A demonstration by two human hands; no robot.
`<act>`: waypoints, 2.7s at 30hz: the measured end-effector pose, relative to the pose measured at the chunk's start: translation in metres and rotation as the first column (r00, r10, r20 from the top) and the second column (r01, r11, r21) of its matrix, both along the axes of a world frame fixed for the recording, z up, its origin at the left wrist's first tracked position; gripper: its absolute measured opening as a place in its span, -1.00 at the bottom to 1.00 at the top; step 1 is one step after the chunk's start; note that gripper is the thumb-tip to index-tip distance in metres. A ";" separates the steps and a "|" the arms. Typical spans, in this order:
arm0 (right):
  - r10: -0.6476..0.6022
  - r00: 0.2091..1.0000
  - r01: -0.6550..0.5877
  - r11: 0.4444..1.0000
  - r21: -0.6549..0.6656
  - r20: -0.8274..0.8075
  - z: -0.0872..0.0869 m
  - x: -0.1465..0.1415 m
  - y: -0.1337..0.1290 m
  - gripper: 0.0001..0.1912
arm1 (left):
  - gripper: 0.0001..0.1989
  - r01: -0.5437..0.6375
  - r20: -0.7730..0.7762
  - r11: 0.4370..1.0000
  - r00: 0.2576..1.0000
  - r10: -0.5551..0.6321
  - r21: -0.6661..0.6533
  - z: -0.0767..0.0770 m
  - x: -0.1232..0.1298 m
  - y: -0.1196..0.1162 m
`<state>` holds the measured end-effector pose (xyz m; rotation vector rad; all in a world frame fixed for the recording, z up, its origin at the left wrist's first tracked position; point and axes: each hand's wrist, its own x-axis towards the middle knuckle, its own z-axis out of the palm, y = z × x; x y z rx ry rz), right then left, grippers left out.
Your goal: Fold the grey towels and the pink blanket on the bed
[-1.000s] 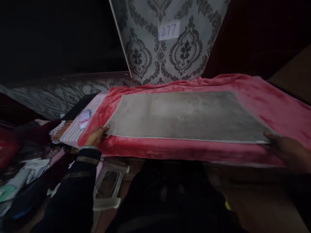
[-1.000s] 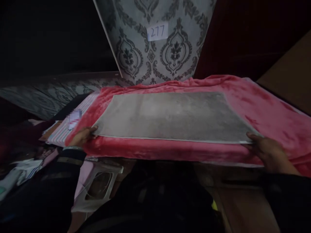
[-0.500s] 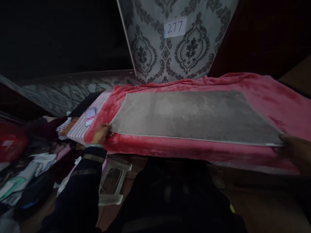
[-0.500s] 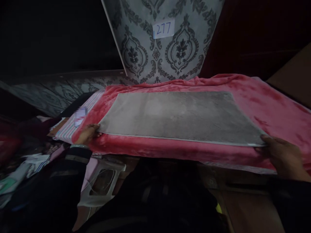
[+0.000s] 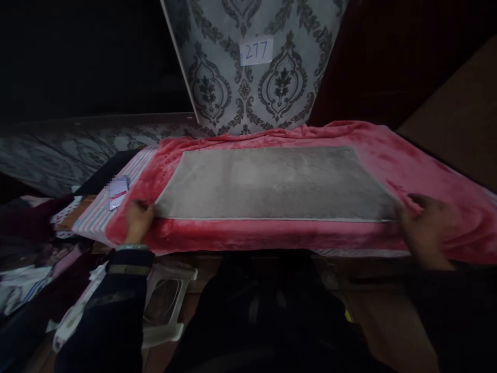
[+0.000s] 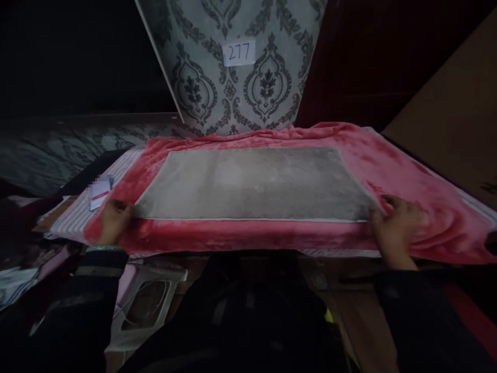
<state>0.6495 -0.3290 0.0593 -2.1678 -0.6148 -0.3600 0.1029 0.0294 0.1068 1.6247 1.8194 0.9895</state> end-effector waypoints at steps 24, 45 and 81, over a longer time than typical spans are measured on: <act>0.669 0.654 -0.671 0.729 -0.136 0.353 -0.061 -0.050 0.056 -0.75 | -0.68 0.888 -0.652 0.349 0.457 -0.605 0.299 -0.070 0.075 -0.020; 0.560 0.696 -0.544 0.820 -0.180 0.449 -0.064 -0.059 0.046 -0.73 | -0.70 0.862 -0.770 0.323 0.499 -0.398 0.392 -0.083 0.068 -0.015; 0.314 0.854 -0.224 0.941 -0.252 0.415 -0.081 0.027 -0.042 -0.61 | -0.70 0.783 -0.723 0.554 0.553 -0.413 0.282 -0.070 0.053 -0.044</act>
